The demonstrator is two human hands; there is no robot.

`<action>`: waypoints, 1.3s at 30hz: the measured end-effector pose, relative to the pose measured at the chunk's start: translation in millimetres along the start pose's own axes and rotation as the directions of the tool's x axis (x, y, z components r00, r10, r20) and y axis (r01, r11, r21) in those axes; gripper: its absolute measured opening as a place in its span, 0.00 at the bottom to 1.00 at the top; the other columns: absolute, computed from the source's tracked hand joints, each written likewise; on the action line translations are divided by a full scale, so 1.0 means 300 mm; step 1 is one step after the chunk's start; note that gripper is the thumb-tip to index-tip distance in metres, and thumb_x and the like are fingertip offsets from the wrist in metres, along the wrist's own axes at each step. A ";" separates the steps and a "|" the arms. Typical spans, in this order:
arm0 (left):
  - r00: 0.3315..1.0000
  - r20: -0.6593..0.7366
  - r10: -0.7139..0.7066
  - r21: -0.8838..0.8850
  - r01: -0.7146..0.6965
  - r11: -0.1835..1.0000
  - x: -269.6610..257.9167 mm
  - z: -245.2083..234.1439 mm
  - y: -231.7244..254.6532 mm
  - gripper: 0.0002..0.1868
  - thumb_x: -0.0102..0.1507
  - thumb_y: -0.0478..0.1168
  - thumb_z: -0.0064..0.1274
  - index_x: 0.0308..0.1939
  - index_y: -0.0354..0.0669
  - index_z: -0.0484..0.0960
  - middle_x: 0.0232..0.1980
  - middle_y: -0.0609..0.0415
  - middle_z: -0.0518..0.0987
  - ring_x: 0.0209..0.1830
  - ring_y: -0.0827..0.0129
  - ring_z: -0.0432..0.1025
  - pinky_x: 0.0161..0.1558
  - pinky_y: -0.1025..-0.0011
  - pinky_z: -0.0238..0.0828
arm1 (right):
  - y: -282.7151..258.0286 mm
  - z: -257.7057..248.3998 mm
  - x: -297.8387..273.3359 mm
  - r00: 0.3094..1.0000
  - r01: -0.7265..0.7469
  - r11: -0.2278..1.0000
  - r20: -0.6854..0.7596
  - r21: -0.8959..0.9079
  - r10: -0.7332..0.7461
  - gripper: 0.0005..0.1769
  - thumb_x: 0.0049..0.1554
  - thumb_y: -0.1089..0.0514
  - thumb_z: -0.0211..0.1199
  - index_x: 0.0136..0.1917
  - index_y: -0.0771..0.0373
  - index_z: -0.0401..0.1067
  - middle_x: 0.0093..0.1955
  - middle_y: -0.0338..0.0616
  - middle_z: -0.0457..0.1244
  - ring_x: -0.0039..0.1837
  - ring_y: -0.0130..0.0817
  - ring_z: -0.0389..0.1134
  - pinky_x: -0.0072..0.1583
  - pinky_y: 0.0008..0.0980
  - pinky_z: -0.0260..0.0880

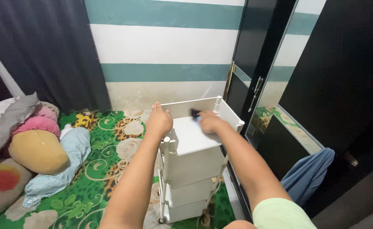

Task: The person assembles a white plastic rolling cart by inserting vertical poles into the frame, wiping the top tray with a cloth, and attaching small black clips to the tray's front edge. The cart remains on a patterned bedspread in a bedroom.

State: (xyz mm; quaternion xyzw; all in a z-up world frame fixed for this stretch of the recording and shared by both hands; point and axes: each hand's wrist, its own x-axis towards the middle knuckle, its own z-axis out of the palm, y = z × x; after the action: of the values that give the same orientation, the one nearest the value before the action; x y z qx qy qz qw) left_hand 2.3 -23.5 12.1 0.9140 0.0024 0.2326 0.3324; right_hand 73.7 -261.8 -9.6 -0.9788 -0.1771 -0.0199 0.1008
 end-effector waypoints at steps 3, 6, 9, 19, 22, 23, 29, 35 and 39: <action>1.000 0.003 -0.004 -0.015 0.004 1.000 0.018 0.034 -0.019 0.38 0.68 0.48 0.40 0.74 0.23 0.52 0.77 0.28 0.55 0.75 0.39 0.56 0.70 0.51 0.55 | 0.012 -0.007 -0.001 0.976 -0.219 0.975 -0.014 -0.017 0.219 0.34 0.59 0.49 0.53 0.75 0.66 0.59 0.75 0.59 0.55 0.76 0.55 0.56 0.74 0.45 0.56; 1.000 -0.014 -0.006 0.045 0.007 0.999 0.038 0.065 -0.041 0.38 0.69 0.49 0.39 0.74 0.22 0.52 0.77 0.27 0.56 0.75 0.39 0.56 0.72 0.53 0.54 | -0.109 0.055 0.026 0.966 0.202 0.786 0.252 -0.584 -0.060 0.25 0.63 0.50 0.49 0.66 0.61 0.77 0.74 0.58 0.61 0.76 0.55 0.61 0.77 0.46 0.58; 0.997 -0.046 0.057 0.072 -0.054 0.996 0.046 0.058 -0.074 0.38 0.70 0.49 0.39 0.74 0.20 0.52 0.76 0.25 0.55 0.77 0.38 0.55 0.73 0.53 0.52 | -0.195 0.102 0.041 0.945 0.324 0.946 0.050 -0.016 -0.323 0.30 0.61 0.46 0.51 0.71 0.63 0.65 0.76 0.60 0.53 0.73 0.59 0.56 0.73 0.50 0.54; 0.994 0.084 -0.069 0.032 0.067 0.997 -0.010 -0.008 0.030 0.40 0.67 0.50 0.41 0.76 0.28 0.49 0.80 0.35 0.51 0.76 0.44 0.57 0.71 0.52 0.55 | 0.036 -0.086 0.023 0.868 -0.207 0.902 -0.496 -0.380 -0.009 0.11 0.60 0.61 0.54 0.51 0.62 0.77 0.64 0.51 0.59 0.68 0.53 0.60 0.66 0.50 0.63; 0.993 0.085 -0.085 0.066 0.079 0.995 -0.009 -0.003 0.029 0.41 0.67 0.51 0.41 0.77 0.29 0.48 0.80 0.36 0.51 0.77 0.45 0.55 0.71 0.52 0.55 | 0.041 -0.040 0.058 0.825 -0.310 0.860 -0.564 -0.406 0.031 0.13 0.55 0.60 0.55 0.49 0.66 0.78 0.62 0.53 0.61 0.66 0.54 0.62 0.65 0.50 0.64; 0.994 0.073 -0.079 0.082 0.073 0.994 -0.010 0.012 0.035 0.42 0.66 0.51 0.42 0.77 0.29 0.48 0.80 0.36 0.51 0.78 0.45 0.54 0.71 0.53 0.54 | 0.051 -0.026 0.058 0.809 -0.322 0.862 -0.587 -0.391 0.035 0.15 0.53 0.61 0.56 0.49 0.67 0.78 0.60 0.55 0.62 0.65 0.56 0.63 0.64 0.51 0.64; 0.998 0.055 0.001 0.074 -0.005 0.997 -0.002 0.023 0.038 0.43 0.68 0.52 0.43 0.76 0.24 0.46 0.79 0.29 0.50 0.79 0.43 0.50 0.74 0.56 0.51 | 0.097 -0.037 0.053 0.824 -0.059 0.998 -0.565 -0.017 0.039 0.12 0.57 0.65 0.54 0.51 0.66 0.75 0.53 0.61 0.66 0.56 0.61 0.69 0.58 0.55 0.68; 0.986 0.139 -0.096 0.083 0.085 0.993 -0.013 -0.004 0.095 0.45 0.66 0.51 0.46 0.77 0.28 0.44 0.81 0.35 0.46 0.80 0.47 0.48 0.73 0.57 0.52 | 0.088 -0.079 0.052 0.838 -0.042 0.994 -0.538 0.103 0.091 0.11 0.50 0.60 0.62 0.45 0.67 0.76 0.46 0.63 0.68 0.52 0.62 0.70 0.56 0.52 0.68; 0.983 0.153 -0.104 0.127 0.085 0.988 -0.009 -0.012 0.077 0.47 0.65 0.51 0.48 0.78 0.28 0.43 0.81 0.35 0.46 0.80 0.47 0.48 0.72 0.57 0.53 | 0.075 -0.062 0.075 0.781 -0.144 0.972 -0.582 0.186 0.227 0.09 0.53 0.61 0.60 0.45 0.66 0.78 0.48 0.64 0.69 0.53 0.61 0.71 0.58 0.51 0.71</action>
State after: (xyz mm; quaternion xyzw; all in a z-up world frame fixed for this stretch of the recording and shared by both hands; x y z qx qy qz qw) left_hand -5.3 -39.8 27.5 0.9468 0.0330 0.1421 0.2868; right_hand 102.5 -278.5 5.9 -0.9260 -0.0397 -0.3065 0.2170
